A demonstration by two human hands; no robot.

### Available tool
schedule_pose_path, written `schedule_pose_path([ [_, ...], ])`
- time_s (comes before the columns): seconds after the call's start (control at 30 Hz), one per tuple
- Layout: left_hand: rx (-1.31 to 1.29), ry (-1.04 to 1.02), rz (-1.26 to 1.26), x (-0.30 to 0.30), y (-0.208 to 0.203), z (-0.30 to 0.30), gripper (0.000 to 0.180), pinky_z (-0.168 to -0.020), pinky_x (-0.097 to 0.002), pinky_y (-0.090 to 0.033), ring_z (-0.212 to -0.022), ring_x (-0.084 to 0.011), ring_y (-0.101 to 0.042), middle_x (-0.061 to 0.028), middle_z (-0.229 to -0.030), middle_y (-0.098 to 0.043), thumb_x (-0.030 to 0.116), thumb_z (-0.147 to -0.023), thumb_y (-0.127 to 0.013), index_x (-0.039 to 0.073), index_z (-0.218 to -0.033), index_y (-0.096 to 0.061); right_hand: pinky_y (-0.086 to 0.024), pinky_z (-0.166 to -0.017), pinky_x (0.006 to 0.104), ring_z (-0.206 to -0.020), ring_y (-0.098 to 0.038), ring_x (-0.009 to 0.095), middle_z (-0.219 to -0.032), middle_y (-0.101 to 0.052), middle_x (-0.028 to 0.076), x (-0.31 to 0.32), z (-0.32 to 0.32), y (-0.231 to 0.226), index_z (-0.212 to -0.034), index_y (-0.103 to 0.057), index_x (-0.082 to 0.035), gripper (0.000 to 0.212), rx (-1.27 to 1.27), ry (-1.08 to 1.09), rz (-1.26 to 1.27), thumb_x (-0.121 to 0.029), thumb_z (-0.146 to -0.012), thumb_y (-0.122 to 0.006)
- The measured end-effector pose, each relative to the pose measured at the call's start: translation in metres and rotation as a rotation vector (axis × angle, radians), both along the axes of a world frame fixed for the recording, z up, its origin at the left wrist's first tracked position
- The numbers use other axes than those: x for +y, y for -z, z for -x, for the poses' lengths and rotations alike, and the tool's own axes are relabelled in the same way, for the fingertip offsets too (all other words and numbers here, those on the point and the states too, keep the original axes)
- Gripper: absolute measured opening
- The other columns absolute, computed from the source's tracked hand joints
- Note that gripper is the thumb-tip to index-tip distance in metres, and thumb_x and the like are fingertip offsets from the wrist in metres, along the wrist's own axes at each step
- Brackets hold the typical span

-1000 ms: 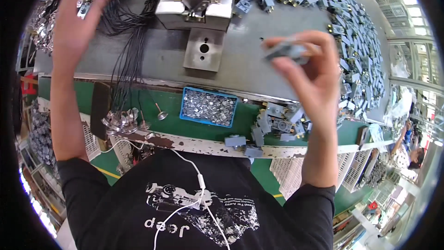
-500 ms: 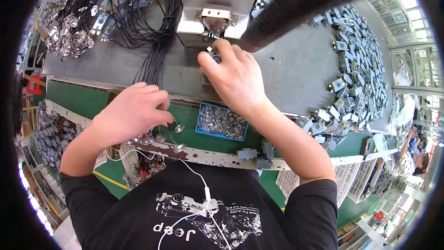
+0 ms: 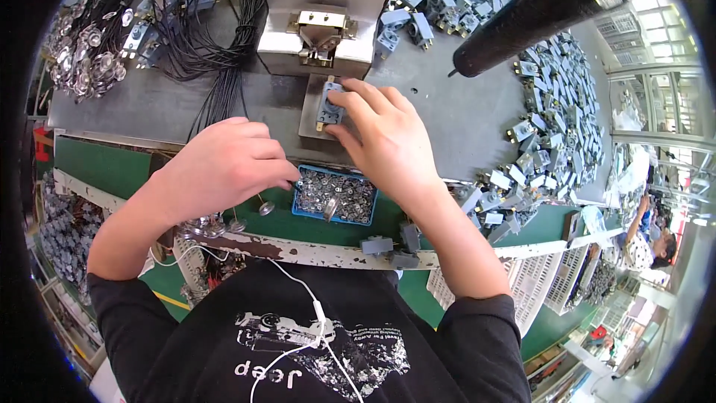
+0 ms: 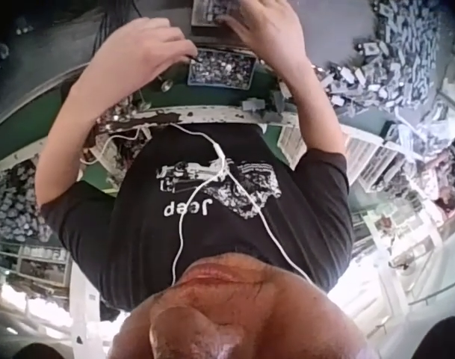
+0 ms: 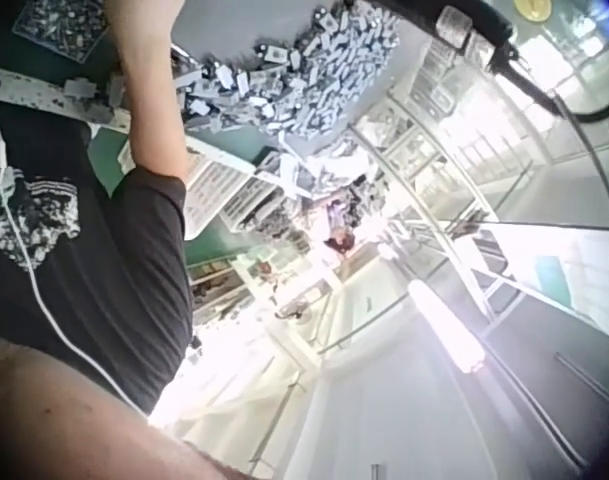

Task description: Assembling electronic components using an electric screwdriver at a production line station.

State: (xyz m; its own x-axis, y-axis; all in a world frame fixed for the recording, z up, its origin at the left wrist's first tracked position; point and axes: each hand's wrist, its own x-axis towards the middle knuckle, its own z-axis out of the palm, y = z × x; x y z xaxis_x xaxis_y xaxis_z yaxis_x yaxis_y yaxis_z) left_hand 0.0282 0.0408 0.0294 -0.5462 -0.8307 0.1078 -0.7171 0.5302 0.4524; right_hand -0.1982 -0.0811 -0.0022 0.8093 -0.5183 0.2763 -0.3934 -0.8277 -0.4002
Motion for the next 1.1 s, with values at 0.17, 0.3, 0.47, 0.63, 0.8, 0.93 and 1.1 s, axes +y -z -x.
schedule_pose_path([
  [0.17, 0.031, 0.033, 0.045, -0.006, 0.006, 0.003, 0.014, -0.083, -0.0374, -0.050, -0.091, -0.0214, -0.064, -0.0010, -0.086, -0.065, 0.016, -0.083, -0.073, 0.012, -0.096, -0.071, -0.054, -0.091, 0.0439, -0.104, -0.065, 0.035, -0.131, -0.067, 0.014, 0.004, 0.008, 0.006, -0.126, -0.068, -0.009, 0.048, -0.090, 0.008, 0.079, -0.014, -0.080, -0.084],
  [0.3, 0.093, 0.002, -0.041, -0.007, 0.007, 0.005, 0.016, -0.080, -0.0393, -0.051, -0.089, -0.0244, -0.065, -0.0033, -0.086, -0.065, 0.016, -0.083, -0.076, 0.011, -0.097, -0.072, -0.057, -0.085, 0.0423, -0.100, -0.070, 0.034, -0.122, -0.070, 0.015, 0.030, 0.022, -0.039, -0.132, -0.066, -0.007, 0.059, -0.147, -0.120, -0.192, -0.020, -0.079, -0.087],
  [0.47, 0.201, -0.037, 0.072, -0.022, 0.005, 0.009, 0.017, -0.073, -0.0401, -0.053, -0.083, -0.0281, -0.066, -0.0067, -0.083, -0.063, 0.012, -0.084, -0.074, 0.009, -0.101, -0.071, -0.055, -0.071, 0.0318, -0.076, -0.070, 0.022, -0.100, -0.071, 0.013, 0.025, 0.027, -0.051, -0.128, -0.060, -0.002, 0.046, 0.087, -0.079, -0.502, -0.008, -0.087, -0.080],
  [0.63, 0.181, -0.069, 0.060, -0.033, -0.005, 0.005, 0.021, -0.069, -0.0420, -0.052, -0.075, -0.0303, -0.065, -0.0090, -0.079, -0.065, 0.008, -0.086, -0.072, 0.007, -0.107, -0.072, -0.057, -0.082, 0.0272, -0.099, -0.069, 0.014, -0.114, -0.069, 0.010, 0.025, 0.045, -0.013, -0.128, -0.059, 0.003, 0.034, -0.442, 0.026, -1.049, 0.003, -0.096, -0.070],
  [0.8, 0.211, -0.174, 0.061, -0.024, -0.009, 0.012, 0.022, -0.066, -0.0415, -0.050, -0.070, -0.0295, -0.064, -0.0091, -0.075, -0.064, 0.009, -0.085, -0.074, 0.008, -0.108, -0.073, -0.056, -0.090, 0.0267, -0.100, -0.070, 0.012, -0.124, -0.070, 0.014, 0.036, 0.034, -0.021, -0.141, -0.055, 0.003, 0.050, -0.422, 0.152, -0.811, 0.002, -0.094, -0.072],
  [0.93, 0.127, -0.179, 0.075, -0.025, -0.018, 0.008, 0.016, -0.064, -0.0416, -0.050, -0.069, -0.0298, -0.065, -0.0098, -0.073, -0.065, 0.014, -0.088, -0.073, 0.008, -0.103, -0.071, -0.057, -0.092, 0.0288, -0.105, -0.071, 0.016, -0.125, -0.070, 0.016, 0.037, 0.028, -0.020, -0.142, -0.053, 0.005, 0.046, -0.372, 0.179, -0.816, -0.001, -0.099, -0.068],
  [1.1, 0.127, -0.231, 0.057, -0.024, -0.031, 0.002, 0.014, -0.063, -0.0383, -0.049, -0.067, -0.0258, -0.065, -0.0079, -0.071, -0.064, 0.010, -0.089, -0.071, 0.006, -0.102, -0.071, -0.058, -0.097, 0.0380, -0.112, -0.071, 0.025, -0.131, -0.067, 0.021, 0.027, 0.018, -0.012, -0.147, -0.045, 0.007, 0.045, -0.543, 0.091, -1.356, -0.013, -0.108, -0.056],
])
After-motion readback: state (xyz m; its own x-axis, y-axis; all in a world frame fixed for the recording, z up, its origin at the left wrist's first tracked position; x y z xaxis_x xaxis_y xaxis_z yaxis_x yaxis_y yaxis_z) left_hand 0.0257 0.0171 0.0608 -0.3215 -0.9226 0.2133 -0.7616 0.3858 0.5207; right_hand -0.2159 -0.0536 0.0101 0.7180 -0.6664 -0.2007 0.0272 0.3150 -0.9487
